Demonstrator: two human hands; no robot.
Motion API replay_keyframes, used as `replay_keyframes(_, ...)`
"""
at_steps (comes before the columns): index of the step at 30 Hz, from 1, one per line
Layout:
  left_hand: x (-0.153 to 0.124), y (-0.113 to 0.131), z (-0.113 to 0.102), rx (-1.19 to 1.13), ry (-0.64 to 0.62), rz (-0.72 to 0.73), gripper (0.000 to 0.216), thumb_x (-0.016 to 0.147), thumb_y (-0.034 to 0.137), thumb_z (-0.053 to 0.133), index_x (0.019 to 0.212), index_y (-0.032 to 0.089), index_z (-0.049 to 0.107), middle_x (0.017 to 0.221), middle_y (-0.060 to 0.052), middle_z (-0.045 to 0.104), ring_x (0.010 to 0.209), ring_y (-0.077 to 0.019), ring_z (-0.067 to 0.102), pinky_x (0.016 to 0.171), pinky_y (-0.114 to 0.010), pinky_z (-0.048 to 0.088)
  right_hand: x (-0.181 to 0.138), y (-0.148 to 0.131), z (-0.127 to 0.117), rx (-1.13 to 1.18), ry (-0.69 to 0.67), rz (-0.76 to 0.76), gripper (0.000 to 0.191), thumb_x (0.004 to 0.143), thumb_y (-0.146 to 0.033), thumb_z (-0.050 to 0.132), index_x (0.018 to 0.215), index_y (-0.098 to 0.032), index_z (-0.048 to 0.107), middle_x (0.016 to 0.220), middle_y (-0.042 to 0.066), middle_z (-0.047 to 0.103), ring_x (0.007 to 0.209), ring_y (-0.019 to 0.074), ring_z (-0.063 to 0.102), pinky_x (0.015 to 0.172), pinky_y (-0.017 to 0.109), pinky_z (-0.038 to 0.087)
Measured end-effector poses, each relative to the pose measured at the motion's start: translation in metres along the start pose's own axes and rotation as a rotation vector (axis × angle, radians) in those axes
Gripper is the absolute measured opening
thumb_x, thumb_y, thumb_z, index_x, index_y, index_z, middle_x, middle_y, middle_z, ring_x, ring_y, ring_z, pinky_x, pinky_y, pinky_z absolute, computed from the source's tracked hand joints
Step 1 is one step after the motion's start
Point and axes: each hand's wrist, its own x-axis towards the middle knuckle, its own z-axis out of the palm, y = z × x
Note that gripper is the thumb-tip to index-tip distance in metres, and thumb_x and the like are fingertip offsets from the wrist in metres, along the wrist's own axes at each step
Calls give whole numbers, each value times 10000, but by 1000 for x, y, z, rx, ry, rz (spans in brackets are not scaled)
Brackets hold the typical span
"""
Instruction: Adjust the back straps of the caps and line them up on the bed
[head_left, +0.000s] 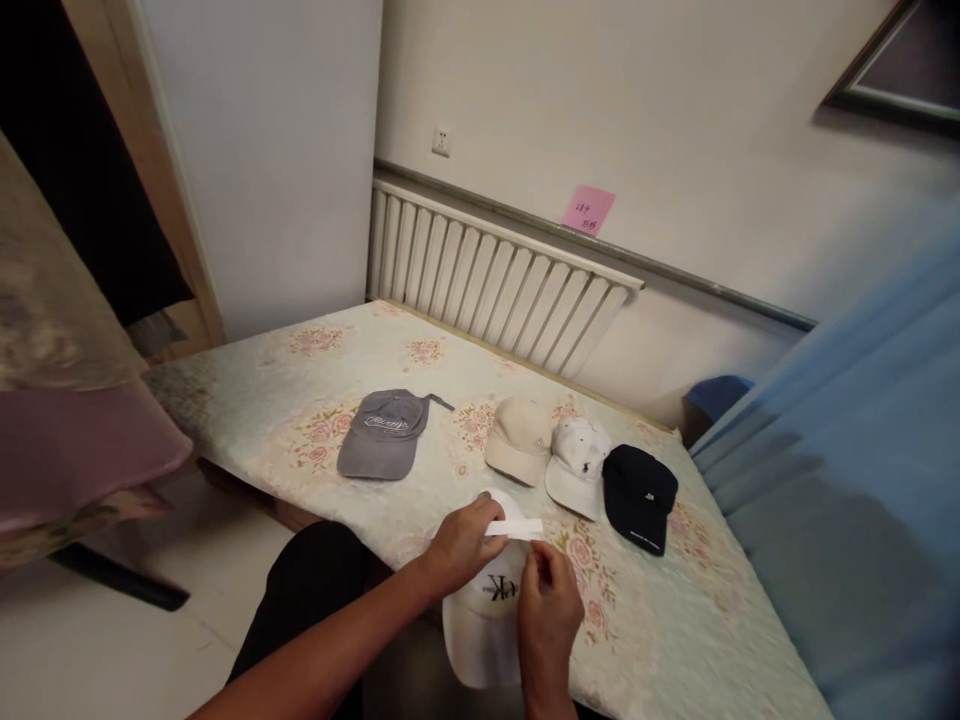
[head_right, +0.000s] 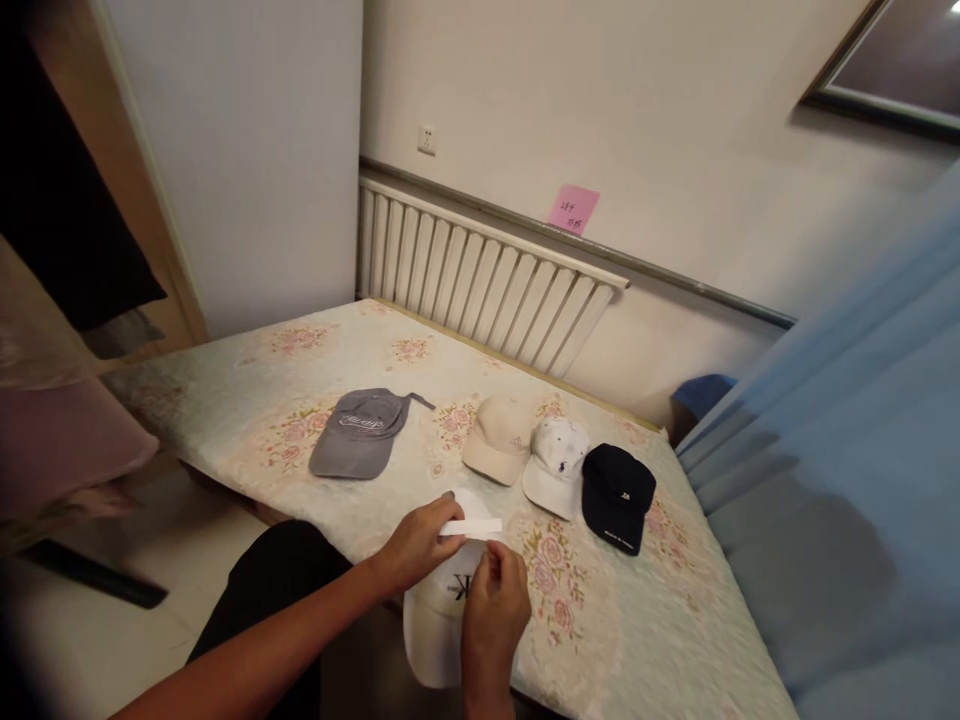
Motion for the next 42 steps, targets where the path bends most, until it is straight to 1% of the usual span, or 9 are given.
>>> replay_keyframes(3,1,0,-1,-41,0,-13,103,744,186,540,847,194,531,845,7,558,778,-144,532,706,-235,395,6,1,-6,-241,-9,-388,210,819,-266,502,948,-199,653,874,91,618,884,247,515,870,450,396)
replay_keyframes(8,5,-1,1,-74,-4,-33,105,735,180,537,838,195,538,839,7,561,777,-144,535,713,-238,393,17,6,-1,-327,-79,-579,258,852,-209,472,1051,-211,637,1001,109,629,977,251,502,915,471,376)
replay_keyframes(13,7,-3,1,-90,-12,-51,121,724,170,532,842,189,544,845,-5,572,792,-151,539,719,-238,390,26,11,12,-304,-159,-578,246,856,-211,492,1049,-241,642,966,78,666,938,232,548,865,416,409)
replay_keyframes(18,16,-3,-13,-191,-21,-63,74,749,238,547,793,184,571,811,-5,597,784,-156,533,710,-244,376,40,14,14,-374,-145,-626,202,855,-208,488,963,-228,658,865,59,683,818,200,592,763,337,436)
replay_keyframes(27,59,-25,-36,-799,-44,-304,223,801,358,487,682,169,482,551,67,468,456,-60,349,463,-191,246,88,-7,-2,-418,9,-667,229,845,-184,466,976,-182,653,888,67,701,806,185,641,749,306,471)
replay_keyframes(30,71,-31,-37,-1030,-59,-299,206,803,372,495,748,177,461,573,72,493,388,-32,277,406,-182,177,101,-14,-3,-454,43,-712,230,844,-172,470,989,-180,648,891,66,695,806,180,640,749,300,472)
replay_keyframes(33,78,-39,-35,-1166,-46,-257,185,790,342,529,779,171,458,638,37,567,393,-26,352,407,-174,238,108,-12,3,-477,65,-730,214,847,-172,479,988,-179,640,891,65,690,802,175,637,745,292,469)
replay_keyframes(39,73,-65,-20,-1406,-270,-283,205,739,293,624,797,129,516,708,-30,611,553,-93,556,558,-242,438,107,-1,26,-486,-8,-642,132,864,-239,508,907,-180,618,806,39,657,721,152,610,681,254,447)
replay_keyframes(42,70,-81,-11,-1483,-349,-277,186,727,227,629,837,99,552,708,-31,594,576,-79,550,557,-209,406,105,0,37,-511,-42,-589,129,867,-261,493,858,-185,597,757,28,626,675,150,587,640,251,428)
